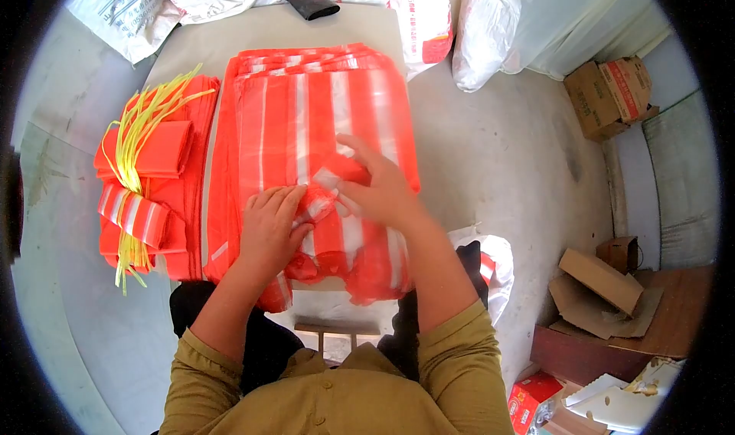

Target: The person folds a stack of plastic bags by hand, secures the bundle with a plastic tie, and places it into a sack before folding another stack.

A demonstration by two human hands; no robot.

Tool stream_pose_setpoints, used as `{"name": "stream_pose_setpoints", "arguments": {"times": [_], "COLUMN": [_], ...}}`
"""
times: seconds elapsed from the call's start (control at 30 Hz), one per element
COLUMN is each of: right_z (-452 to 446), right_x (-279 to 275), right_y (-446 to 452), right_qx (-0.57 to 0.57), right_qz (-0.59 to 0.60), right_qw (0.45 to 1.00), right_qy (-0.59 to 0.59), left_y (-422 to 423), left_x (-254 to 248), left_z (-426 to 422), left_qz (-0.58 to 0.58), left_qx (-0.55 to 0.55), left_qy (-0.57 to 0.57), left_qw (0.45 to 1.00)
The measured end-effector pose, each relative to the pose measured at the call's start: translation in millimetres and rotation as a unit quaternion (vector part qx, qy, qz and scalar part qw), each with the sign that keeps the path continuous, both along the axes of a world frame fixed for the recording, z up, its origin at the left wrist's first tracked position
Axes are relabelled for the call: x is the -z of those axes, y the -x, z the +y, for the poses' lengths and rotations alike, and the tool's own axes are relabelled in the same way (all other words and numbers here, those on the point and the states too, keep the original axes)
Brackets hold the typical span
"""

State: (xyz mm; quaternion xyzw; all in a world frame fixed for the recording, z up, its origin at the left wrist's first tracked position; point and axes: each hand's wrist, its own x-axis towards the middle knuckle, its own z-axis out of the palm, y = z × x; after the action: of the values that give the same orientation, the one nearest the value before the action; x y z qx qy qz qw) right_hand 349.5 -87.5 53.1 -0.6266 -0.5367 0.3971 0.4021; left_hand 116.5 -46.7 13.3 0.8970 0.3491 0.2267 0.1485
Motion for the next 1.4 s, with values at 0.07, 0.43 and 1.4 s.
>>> {"name": "stream_pose_setpoints", "arguments": {"times": [0.07, 0.43, 1.4], "right_z": [0.2, -13.3, -26.6], "right_x": [1.4, -1.4, -9.8], "right_y": [-5.1, -19.7, 0.1], "right_qx": [0.008, -0.036, -0.173], "right_qz": [0.055, -0.060, -0.251], "right_qw": [0.998, 0.997, 0.952], "right_qy": [-0.021, -0.041, -0.030], "left_y": [-0.6, -2.6, -2.8], "left_x": [0.5, 1.0, 1.8], "left_z": [0.8, -0.9, -6.1], "left_qz": [0.000, 0.004, -0.014], "left_qx": [0.012, 0.044, 0.056], "left_qy": [0.009, -0.020, -0.003], "left_qw": [1.000, 0.999, 0.998]}}
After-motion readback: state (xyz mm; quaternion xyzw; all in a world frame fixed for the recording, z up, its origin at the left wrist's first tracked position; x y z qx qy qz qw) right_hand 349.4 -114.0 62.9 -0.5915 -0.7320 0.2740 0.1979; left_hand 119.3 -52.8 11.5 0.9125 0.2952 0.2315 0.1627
